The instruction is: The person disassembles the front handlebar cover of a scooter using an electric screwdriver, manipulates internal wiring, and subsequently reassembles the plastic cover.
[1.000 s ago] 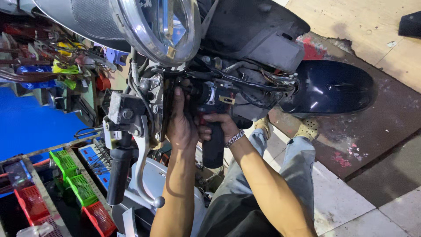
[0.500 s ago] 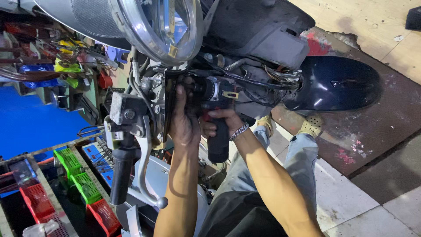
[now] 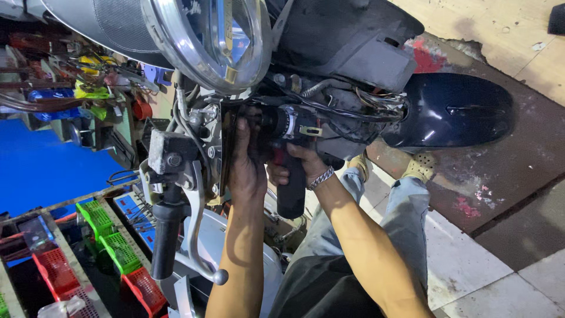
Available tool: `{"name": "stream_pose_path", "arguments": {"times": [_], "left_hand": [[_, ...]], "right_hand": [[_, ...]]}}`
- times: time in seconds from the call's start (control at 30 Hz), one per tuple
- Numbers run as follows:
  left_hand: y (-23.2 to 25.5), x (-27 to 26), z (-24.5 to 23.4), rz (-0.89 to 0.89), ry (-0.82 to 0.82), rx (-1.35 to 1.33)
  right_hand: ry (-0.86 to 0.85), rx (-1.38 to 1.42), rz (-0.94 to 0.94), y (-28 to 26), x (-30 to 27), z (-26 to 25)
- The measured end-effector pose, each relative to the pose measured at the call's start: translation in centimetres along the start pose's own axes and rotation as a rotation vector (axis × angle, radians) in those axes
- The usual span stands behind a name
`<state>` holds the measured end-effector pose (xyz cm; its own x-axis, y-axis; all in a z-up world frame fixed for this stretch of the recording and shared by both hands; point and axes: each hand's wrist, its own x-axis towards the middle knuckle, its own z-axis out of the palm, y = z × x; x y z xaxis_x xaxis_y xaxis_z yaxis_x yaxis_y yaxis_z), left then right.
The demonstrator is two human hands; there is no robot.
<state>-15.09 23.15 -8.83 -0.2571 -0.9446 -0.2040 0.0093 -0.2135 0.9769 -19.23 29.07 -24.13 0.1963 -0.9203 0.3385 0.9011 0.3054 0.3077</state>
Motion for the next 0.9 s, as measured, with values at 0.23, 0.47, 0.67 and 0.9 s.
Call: {"name": "stream_pose_path", "arguments": {"times": [0.23, 0.47, 0.67, 0.9], "left_hand": [[-0.2, 0.4, 0.2, 0.032, 0.026, -0.060], [0.3, 0.0, 0.8, -0.041, -0.051, -0.189], [-0.3, 0.3, 0.7, -0.020, -0.025, -0.183], [-0.5, -0.1, 0.8, -0.033, 0.074, -0.114]], "right_hand": [[0.099, 0.021, 0.003, -0.4, 0.0, 0.9], [0.217, -0.377, -0.071, -1.9, -0.2, 2.4], [0.399, -0.747, -0.199, -2.5, -0.5, 4.0], [0.158, -0.139, 0.099, -2.7, -0.5, 2.4]]}}
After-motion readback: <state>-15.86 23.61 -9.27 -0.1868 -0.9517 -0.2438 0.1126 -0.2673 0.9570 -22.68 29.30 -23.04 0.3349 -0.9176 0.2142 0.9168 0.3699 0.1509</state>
